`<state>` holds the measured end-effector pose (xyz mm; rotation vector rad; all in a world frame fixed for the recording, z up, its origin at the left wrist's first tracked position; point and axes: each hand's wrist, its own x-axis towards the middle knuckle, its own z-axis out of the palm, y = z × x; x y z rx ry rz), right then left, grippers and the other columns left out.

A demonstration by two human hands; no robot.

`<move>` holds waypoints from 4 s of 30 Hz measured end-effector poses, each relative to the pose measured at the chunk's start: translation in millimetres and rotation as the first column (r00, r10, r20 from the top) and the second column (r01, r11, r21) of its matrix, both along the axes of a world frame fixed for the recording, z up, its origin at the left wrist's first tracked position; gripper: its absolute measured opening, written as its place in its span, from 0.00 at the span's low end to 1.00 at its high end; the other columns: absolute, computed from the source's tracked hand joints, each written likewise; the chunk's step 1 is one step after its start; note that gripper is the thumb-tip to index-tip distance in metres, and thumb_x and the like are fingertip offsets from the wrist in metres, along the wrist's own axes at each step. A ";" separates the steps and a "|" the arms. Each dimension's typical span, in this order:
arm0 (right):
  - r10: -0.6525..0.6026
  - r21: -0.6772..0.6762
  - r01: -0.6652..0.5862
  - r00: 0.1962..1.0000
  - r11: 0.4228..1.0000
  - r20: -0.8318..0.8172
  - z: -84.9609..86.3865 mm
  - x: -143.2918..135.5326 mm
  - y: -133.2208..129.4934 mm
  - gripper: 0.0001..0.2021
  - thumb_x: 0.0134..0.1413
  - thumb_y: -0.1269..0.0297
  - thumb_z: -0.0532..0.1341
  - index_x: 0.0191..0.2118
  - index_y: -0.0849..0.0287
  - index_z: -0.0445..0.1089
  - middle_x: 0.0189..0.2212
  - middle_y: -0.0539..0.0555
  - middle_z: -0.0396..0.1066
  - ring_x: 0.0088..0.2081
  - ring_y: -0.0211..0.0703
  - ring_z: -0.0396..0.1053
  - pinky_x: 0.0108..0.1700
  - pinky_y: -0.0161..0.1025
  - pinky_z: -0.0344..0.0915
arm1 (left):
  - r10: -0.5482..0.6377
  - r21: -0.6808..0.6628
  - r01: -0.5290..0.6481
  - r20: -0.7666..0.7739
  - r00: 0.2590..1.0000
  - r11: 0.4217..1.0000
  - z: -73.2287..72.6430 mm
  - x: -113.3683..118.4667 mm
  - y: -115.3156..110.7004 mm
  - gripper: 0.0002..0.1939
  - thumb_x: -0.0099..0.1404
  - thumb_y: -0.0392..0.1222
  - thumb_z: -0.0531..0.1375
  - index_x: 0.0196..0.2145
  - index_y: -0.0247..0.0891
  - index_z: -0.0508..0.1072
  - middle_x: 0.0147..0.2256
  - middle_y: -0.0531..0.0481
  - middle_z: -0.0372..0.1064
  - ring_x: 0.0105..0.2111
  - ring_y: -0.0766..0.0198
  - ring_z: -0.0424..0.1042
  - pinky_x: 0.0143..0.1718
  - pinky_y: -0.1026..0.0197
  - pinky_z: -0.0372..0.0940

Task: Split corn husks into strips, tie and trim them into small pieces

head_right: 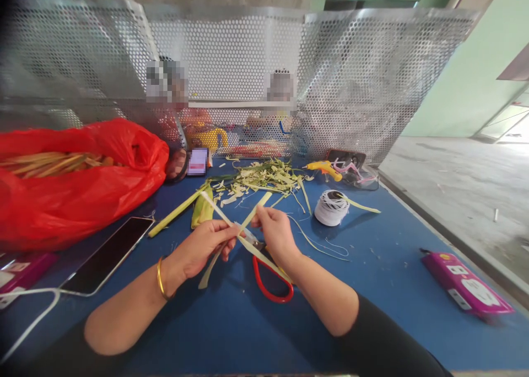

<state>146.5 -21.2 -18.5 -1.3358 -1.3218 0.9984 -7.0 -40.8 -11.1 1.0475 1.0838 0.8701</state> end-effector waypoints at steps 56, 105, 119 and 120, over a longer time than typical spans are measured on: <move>0.292 0.136 -0.318 0.939 0.938 0.181 18.2 6.2 -9.9 0.09 0.48 0.60 0.62 0.24 0.60 0.72 0.25 0.50 0.68 0.29 0.39 0.66 0.33 0.36 0.61 | -0.097 0.187 0.160 -0.306 0.947 0.969 -4.8 13.7 -11.7 0.14 0.55 0.42 0.59 0.14 0.38 0.69 0.12 0.56 0.62 0.14 0.71 0.60 0.18 0.67 0.55; -0.328 0.407 -0.860 0.306 0.307 0.894 7.3 -6.3 -25.1 0.10 0.61 0.74 0.52 0.33 0.61 0.69 0.32 0.54 0.68 0.41 0.45 0.65 0.54 0.47 0.56 | 0.258 -0.168 -0.213 0.323 0.911 0.962 -4.3 6.5 0.4 0.14 0.36 0.40 0.71 0.23 0.32 0.75 0.21 0.53 0.69 0.21 0.71 0.65 0.22 0.69 0.57; 0.006 0.197 -0.111 0.883 0.974 0.470 -1.1 -0.8 -11.2 0.10 0.56 0.62 0.54 0.26 0.58 0.66 0.20 0.49 0.68 0.23 0.38 0.65 0.26 0.33 0.59 | 0.207 -0.098 -0.185 0.294 0.933 0.978 -1.2 6.7 -0.6 0.10 0.43 0.39 0.69 0.26 0.33 0.78 0.23 0.49 0.73 0.26 0.65 0.72 0.34 0.63 0.67; 0.034 0.153 -0.116 0.891 0.981 0.453 -1.7 -1.8 -10.9 0.10 0.55 0.62 0.54 0.25 0.58 0.66 0.19 0.49 0.67 0.22 0.38 0.64 0.24 0.32 0.57 | 0.199 -0.089 -0.181 0.294 0.935 0.980 -1.7 7.1 -0.5 0.10 0.43 0.39 0.70 0.26 0.33 0.78 0.24 0.49 0.73 0.27 0.65 0.71 0.35 0.62 0.67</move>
